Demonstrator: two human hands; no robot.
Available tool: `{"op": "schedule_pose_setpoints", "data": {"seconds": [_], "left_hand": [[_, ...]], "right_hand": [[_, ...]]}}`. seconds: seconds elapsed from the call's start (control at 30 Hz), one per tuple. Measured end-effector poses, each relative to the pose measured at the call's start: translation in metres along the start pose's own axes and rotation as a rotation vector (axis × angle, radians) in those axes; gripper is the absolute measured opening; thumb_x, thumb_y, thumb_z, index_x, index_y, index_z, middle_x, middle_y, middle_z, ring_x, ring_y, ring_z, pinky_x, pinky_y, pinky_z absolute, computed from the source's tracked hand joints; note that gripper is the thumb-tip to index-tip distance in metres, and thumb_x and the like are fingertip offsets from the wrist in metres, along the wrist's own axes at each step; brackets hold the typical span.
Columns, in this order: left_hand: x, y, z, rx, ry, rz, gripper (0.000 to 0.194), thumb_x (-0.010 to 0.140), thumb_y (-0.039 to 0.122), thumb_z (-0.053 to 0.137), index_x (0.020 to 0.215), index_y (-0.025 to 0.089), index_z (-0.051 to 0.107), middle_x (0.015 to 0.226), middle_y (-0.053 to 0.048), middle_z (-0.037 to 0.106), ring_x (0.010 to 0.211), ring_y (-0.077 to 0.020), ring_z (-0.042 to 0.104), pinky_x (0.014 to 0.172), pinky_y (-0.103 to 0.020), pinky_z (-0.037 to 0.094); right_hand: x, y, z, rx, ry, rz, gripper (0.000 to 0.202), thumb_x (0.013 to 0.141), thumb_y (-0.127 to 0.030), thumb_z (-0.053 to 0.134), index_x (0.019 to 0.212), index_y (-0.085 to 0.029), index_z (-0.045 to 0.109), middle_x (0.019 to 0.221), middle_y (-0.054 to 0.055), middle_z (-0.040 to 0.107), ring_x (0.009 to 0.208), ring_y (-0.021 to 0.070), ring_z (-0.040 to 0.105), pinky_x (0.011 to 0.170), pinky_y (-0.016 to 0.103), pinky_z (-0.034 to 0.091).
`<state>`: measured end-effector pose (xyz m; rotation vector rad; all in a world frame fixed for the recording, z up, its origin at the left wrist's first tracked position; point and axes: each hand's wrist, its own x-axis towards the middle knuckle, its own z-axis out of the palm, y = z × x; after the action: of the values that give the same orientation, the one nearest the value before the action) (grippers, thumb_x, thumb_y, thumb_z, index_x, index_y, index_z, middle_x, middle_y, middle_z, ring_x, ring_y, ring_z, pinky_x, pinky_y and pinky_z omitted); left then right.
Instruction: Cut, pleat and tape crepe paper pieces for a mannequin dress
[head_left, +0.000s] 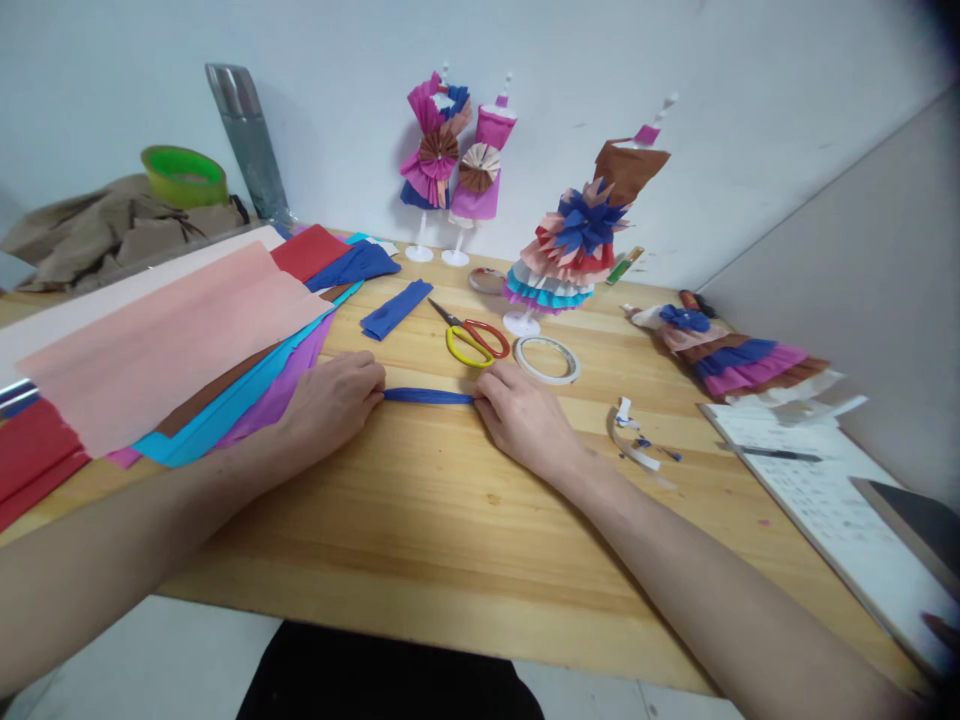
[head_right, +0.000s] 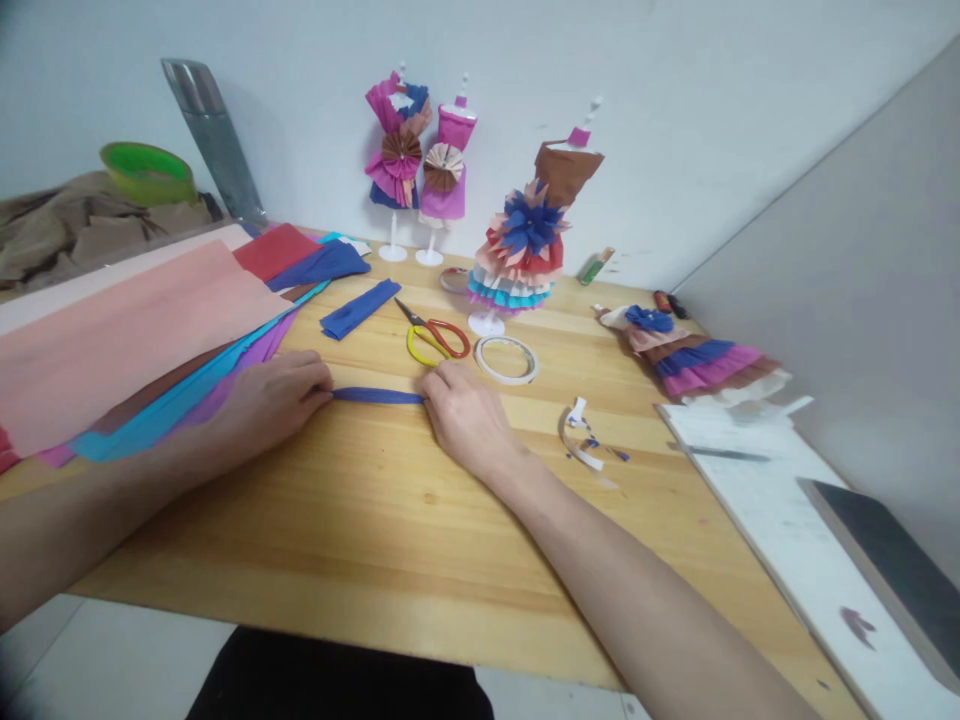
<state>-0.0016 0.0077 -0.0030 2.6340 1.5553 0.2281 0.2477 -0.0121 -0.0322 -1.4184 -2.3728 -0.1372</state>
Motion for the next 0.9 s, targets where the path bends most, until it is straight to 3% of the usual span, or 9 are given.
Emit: {"op": "schedule_pose_setpoints", "data": {"seconds": [0.13,0.3,0.43,0.6,0.77,0.9], "left_hand": [[-0.001,-0.001,0.004,0.165,0.061,0.101,0.021,0.091,0.014,0.044,0.081,0.015,0.062,0.087,-0.009,0.064,0.085,-0.0234,0.058,0.064,-0.031,0.04],[0.0,-0.006,0.008,0.227,0.145,0.197,0.021,0.09,0.009,0.043,0.083,0.015,0.063,0.079,-0.008,0.062,0.079,-0.0215,0.056,0.06,-0.03,0.038],[0.0,-0.007,0.007,0.26,0.136,0.267,0.026,0.089,0.004,0.04,0.09,0.015,0.063,0.083,-0.008,0.063,0.08,-0.0211,0.056,0.059,-0.03,0.038],[0.002,-0.003,0.002,0.32,0.116,0.27,0.027,0.086,0.001,0.04,0.081,0.015,0.063,0.078,-0.008,0.06,0.075,-0.0211,0.053,0.055,-0.03,0.033],[0.002,-0.002,-0.002,0.26,0.083,0.248,0.026,0.082,0.001,0.041,0.079,0.016,0.062,0.082,-0.008,0.061,0.078,-0.0205,0.052,0.056,-0.029,0.034],[0.002,-0.003,-0.004,0.058,0.071,0.243,0.024,0.087,0.011,0.04,0.077,0.016,0.061,0.087,-0.009,0.061,0.084,-0.0211,0.054,0.067,-0.03,0.041]], "right_hand": [[-0.002,0.003,0.002,-0.109,0.083,-0.05,0.019,0.09,-0.014,0.046,0.085,-0.016,0.063,0.083,0.01,0.063,0.075,0.0219,0.056,0.063,0.03,0.041],[-0.003,0.012,0.003,-0.034,0.16,-0.049,0.021,0.091,-0.012,0.043,0.094,-0.016,0.064,0.089,0.012,0.066,0.082,0.0226,0.06,0.07,0.032,0.047],[-0.004,0.014,0.005,0.002,0.153,-0.064,0.024,0.092,-0.011,0.043,0.098,-0.016,0.065,0.092,0.012,0.066,0.087,0.023,0.061,0.073,0.033,0.049],[-0.002,0.012,0.005,-0.039,0.124,-0.005,0.021,0.09,-0.014,0.045,0.092,-0.017,0.066,0.091,0.011,0.065,0.085,0.024,0.06,0.069,0.033,0.048],[0.0,0.014,0.003,0.073,0.086,0.073,0.021,0.09,-0.015,0.043,0.087,-0.017,0.063,0.088,0.012,0.065,0.08,0.0238,0.059,0.067,0.034,0.046],[0.004,0.021,-0.003,0.265,0.021,0.062,0.018,0.089,-0.015,0.043,0.085,-0.016,0.061,0.086,0.01,0.064,0.078,0.0203,0.057,0.071,0.032,0.045]]}}
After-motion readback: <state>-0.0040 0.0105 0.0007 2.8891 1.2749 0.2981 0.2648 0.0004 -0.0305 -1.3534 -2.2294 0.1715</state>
